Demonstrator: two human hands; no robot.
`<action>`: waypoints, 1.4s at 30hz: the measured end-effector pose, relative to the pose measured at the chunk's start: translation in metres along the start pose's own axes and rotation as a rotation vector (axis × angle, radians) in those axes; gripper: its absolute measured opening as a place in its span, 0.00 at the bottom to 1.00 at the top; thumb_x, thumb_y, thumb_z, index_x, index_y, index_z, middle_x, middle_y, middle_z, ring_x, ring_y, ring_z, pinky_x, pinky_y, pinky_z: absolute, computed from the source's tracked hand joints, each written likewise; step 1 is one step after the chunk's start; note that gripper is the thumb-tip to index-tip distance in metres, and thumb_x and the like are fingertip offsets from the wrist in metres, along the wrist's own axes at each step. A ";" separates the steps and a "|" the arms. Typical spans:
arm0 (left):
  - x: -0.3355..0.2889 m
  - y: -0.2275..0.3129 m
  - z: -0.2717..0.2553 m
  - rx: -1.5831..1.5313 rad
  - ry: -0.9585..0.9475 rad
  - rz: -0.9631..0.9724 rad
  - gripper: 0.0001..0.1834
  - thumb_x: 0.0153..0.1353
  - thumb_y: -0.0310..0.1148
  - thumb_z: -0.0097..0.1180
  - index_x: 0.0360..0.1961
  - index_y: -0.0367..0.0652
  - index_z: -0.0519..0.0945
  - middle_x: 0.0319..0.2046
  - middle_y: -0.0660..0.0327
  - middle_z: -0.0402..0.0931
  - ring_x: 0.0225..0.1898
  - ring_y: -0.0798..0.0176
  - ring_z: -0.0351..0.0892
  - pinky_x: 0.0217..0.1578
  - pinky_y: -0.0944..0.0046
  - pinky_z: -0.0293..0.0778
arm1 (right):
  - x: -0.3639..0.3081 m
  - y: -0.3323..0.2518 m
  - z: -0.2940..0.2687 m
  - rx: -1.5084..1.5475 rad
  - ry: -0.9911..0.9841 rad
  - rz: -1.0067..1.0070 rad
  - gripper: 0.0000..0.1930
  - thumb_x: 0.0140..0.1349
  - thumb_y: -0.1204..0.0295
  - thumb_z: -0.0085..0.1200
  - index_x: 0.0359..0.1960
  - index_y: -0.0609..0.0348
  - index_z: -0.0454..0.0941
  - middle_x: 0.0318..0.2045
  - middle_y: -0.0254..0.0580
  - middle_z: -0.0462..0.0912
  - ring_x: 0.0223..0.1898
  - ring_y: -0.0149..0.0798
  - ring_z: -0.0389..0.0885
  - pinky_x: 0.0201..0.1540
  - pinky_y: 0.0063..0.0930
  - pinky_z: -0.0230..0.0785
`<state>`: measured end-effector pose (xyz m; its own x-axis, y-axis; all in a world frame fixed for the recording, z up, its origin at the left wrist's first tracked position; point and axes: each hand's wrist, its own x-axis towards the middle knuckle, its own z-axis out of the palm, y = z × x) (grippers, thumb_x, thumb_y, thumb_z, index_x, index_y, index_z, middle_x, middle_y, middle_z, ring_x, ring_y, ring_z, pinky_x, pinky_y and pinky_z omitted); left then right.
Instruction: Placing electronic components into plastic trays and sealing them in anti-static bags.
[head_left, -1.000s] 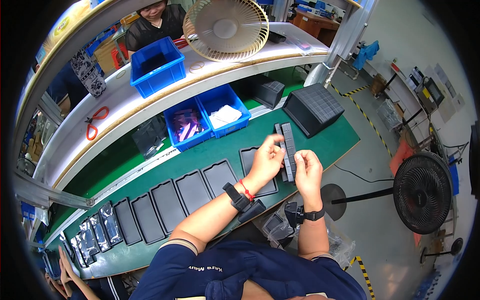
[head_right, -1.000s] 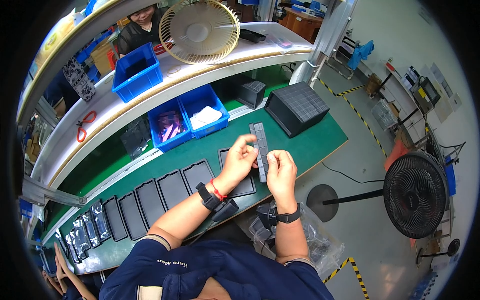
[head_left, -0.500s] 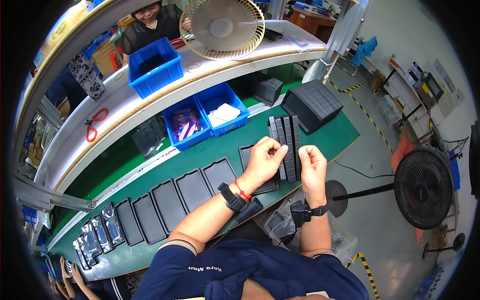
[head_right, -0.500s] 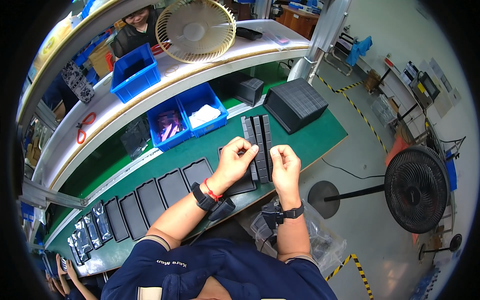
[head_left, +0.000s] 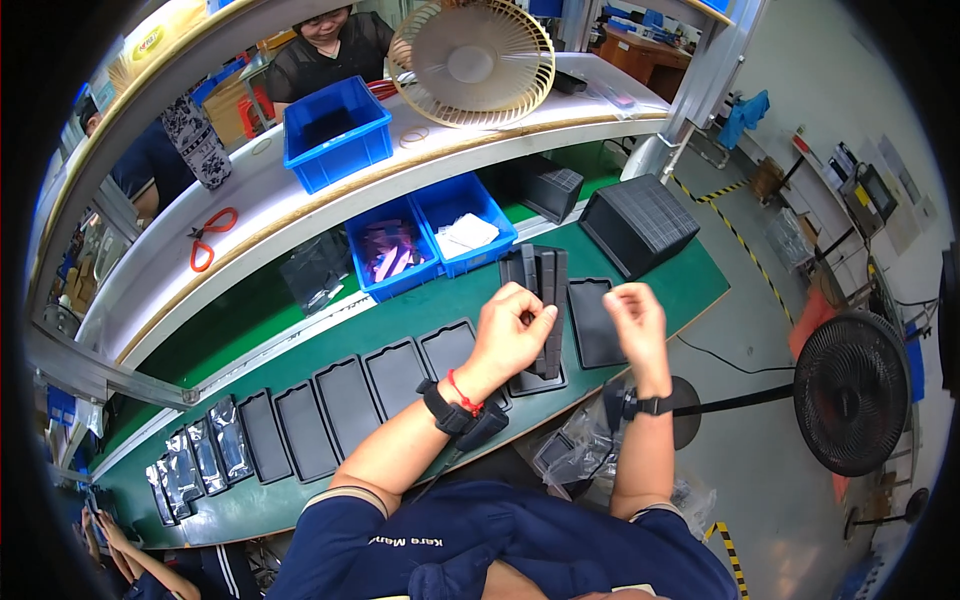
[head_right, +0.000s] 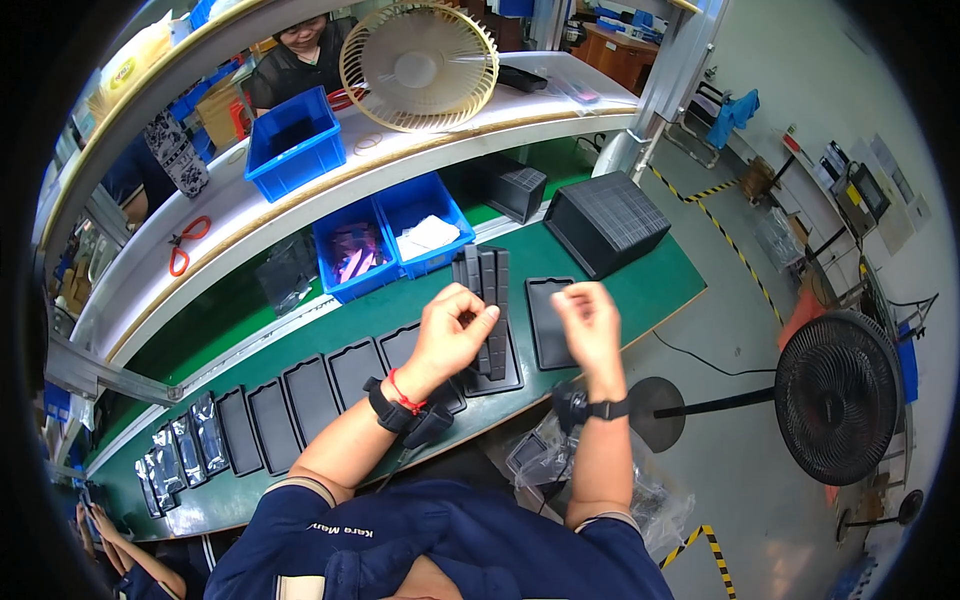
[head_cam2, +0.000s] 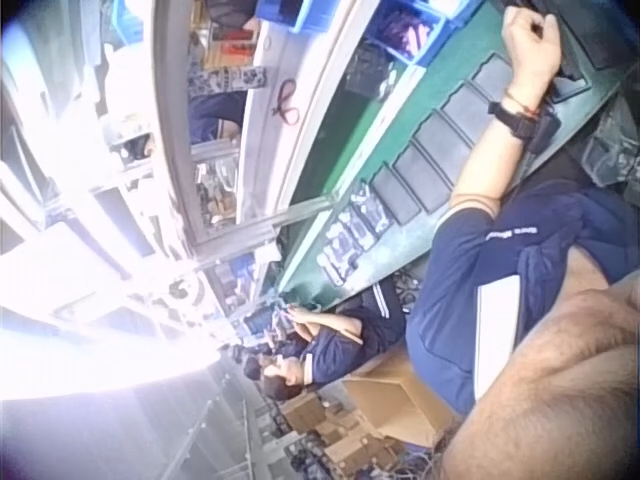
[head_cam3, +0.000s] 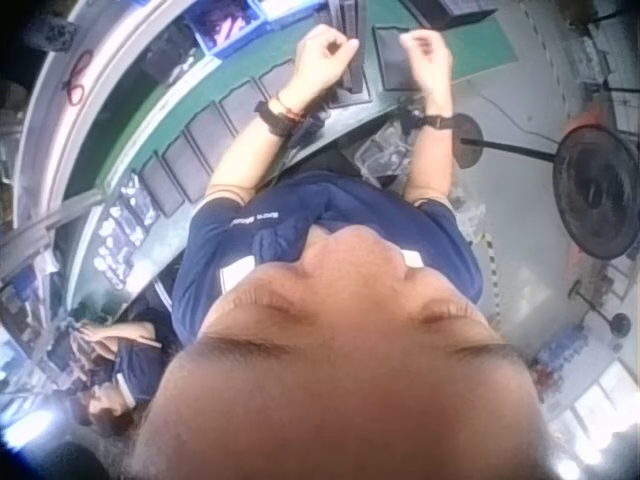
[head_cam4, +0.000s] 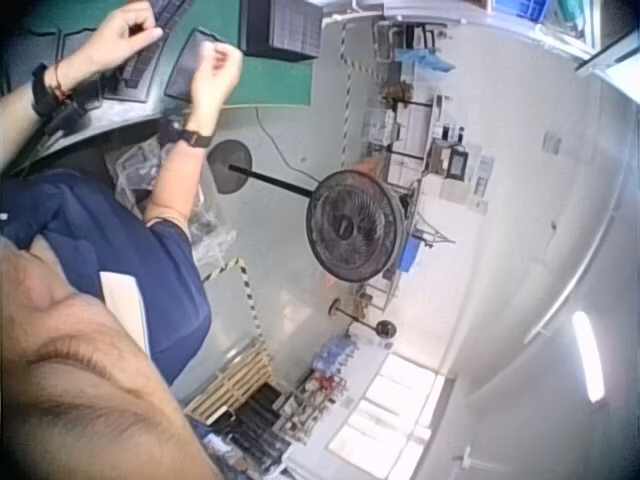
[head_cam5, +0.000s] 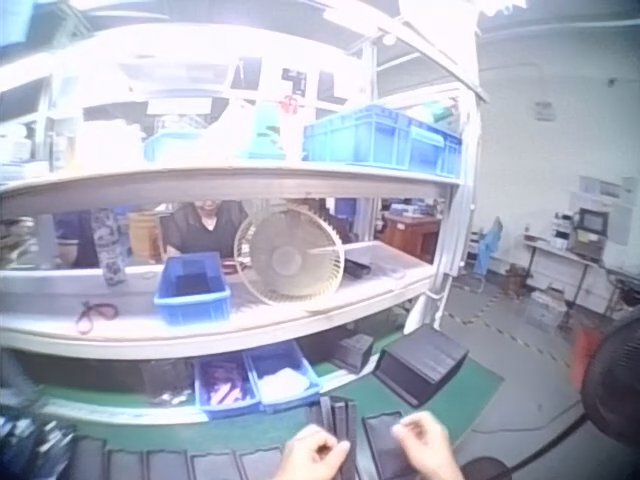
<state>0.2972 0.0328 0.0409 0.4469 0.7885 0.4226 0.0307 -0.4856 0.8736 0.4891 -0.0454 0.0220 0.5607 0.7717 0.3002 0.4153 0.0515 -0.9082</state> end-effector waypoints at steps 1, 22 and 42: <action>-0.002 0.002 0.002 0.007 -0.017 0.001 0.10 0.52 0.28 0.62 0.20 0.36 0.74 0.21 0.62 0.67 0.21 0.69 0.67 0.22 0.69 0.63 | -0.010 -0.022 0.016 0.188 -0.137 -0.032 0.07 0.56 0.71 0.61 0.33 0.57 0.75 0.29 0.28 0.76 0.29 0.22 0.71 0.33 0.17 0.66; -0.018 0.009 0.004 0.373 -0.076 0.324 0.06 0.45 0.27 0.58 0.26 0.38 0.77 0.28 0.54 0.70 0.32 0.49 0.72 0.33 0.54 0.70 | -0.033 -0.048 0.066 0.520 -0.189 0.055 0.14 0.62 0.69 0.55 0.45 0.65 0.71 0.42 0.39 0.76 0.44 0.30 0.72 0.49 0.25 0.66; -0.082 -0.051 -0.027 0.774 -0.705 0.161 0.34 0.58 0.50 0.54 0.64 0.52 0.63 0.66 0.47 0.51 0.69 0.43 0.45 0.66 0.42 0.42 | 0.040 0.063 -0.029 0.222 0.384 0.258 0.10 0.56 0.81 0.54 0.41 0.70 0.74 0.38 0.46 0.81 0.37 0.36 0.79 0.41 0.29 0.72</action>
<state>0.2344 0.0030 -0.0316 0.9065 0.4169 0.0671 0.3755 -0.8686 0.3233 0.5587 -0.0295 -0.0149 0.8648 0.4908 0.1059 0.0904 0.0553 -0.9944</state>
